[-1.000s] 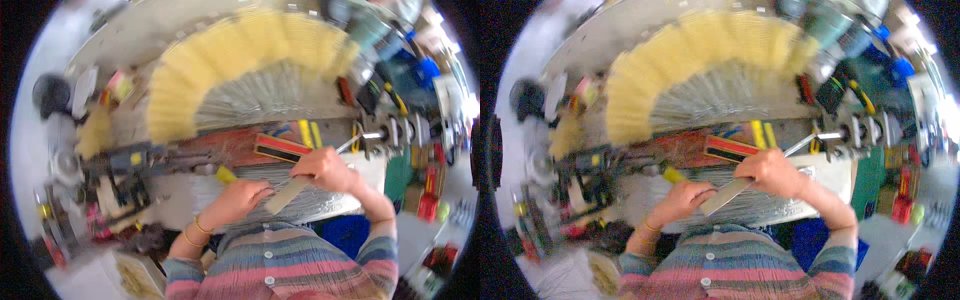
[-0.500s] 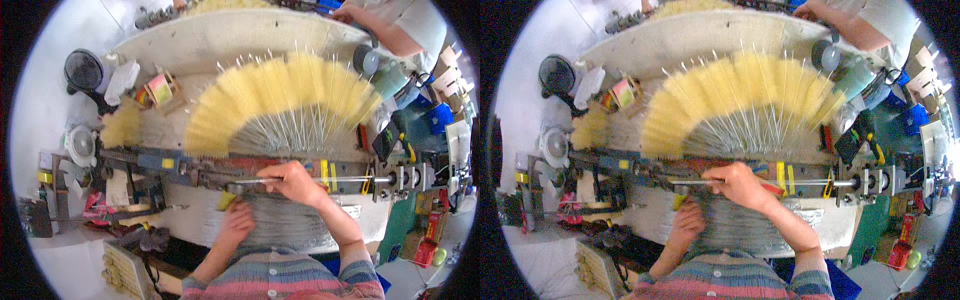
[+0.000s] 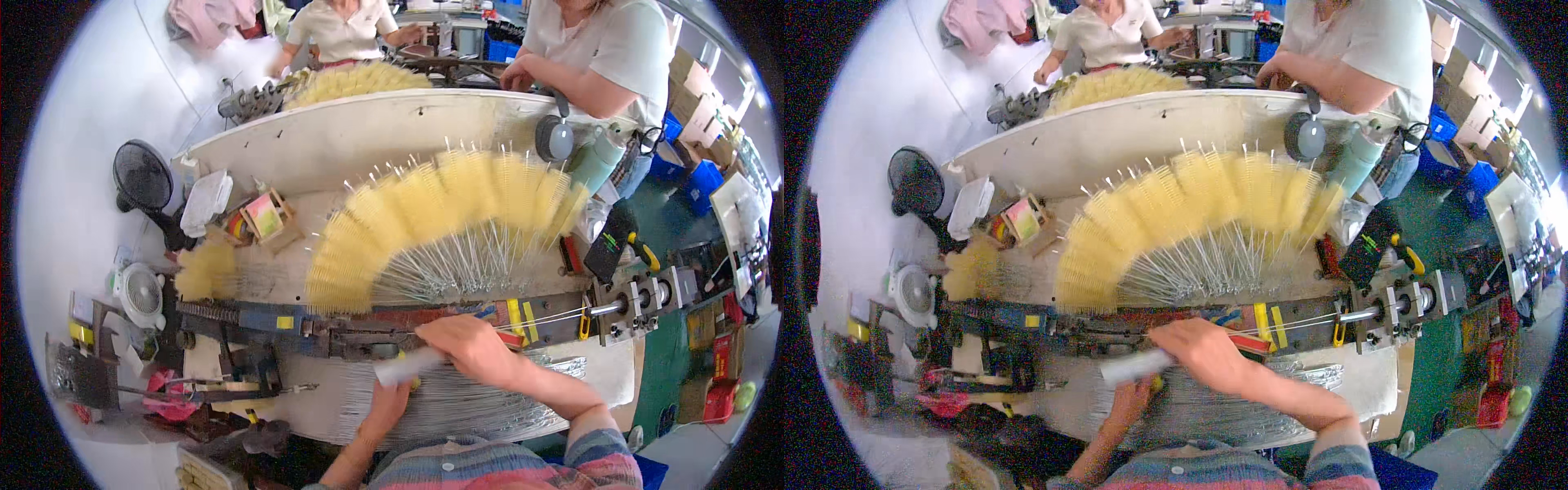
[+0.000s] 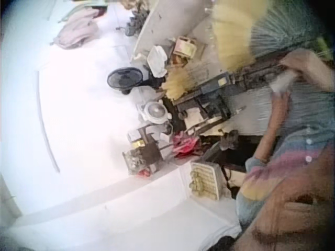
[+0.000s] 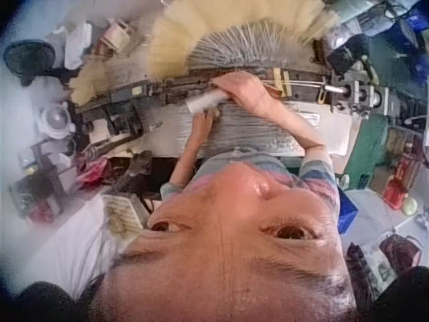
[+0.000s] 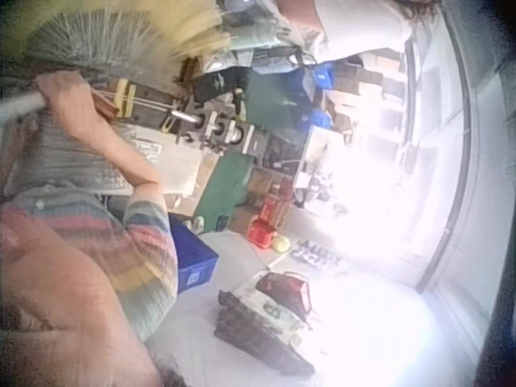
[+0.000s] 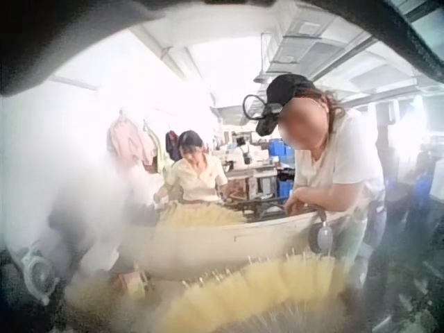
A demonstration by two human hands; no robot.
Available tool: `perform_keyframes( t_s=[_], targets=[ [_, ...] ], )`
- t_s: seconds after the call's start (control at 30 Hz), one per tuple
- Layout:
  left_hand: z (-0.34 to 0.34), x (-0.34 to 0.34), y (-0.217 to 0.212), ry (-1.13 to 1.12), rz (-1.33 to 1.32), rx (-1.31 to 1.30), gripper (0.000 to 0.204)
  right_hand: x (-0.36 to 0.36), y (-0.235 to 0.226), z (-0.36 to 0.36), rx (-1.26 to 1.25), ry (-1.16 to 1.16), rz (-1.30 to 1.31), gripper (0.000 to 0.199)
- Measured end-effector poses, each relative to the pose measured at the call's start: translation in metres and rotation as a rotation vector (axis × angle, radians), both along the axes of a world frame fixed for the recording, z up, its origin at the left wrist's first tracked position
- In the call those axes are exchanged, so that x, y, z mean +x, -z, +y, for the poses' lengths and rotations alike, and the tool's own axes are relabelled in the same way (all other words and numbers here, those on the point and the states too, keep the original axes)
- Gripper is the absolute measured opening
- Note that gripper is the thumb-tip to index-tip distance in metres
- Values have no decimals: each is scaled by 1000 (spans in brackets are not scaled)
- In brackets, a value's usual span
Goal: The person assembles wire brushes by placing bristles between metal wires on a machine fixture, leveling the bristles with a metal tool, twisting the wires with a machine, and stacking the finished brushes on the table.
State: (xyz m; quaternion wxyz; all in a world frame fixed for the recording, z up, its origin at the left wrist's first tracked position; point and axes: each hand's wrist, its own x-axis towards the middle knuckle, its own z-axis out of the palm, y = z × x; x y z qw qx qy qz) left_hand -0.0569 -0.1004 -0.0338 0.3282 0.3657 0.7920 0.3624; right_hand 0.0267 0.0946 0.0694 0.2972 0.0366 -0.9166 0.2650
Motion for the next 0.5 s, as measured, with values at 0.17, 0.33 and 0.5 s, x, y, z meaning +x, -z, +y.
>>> perform_keyframes(
  t_s=[0.17,0.33,0.5],
  targets=[
    [-47,28,-6,14,714,-67,54,84,36,15,205,108,-318,41],
    [-105,17,26,-967,152,420,60,103,78,47,205,588,-328,34],
    [-298,-191,155,-1464,1407,218,53,92,67,36,149,542,-409,27]
  ],
)
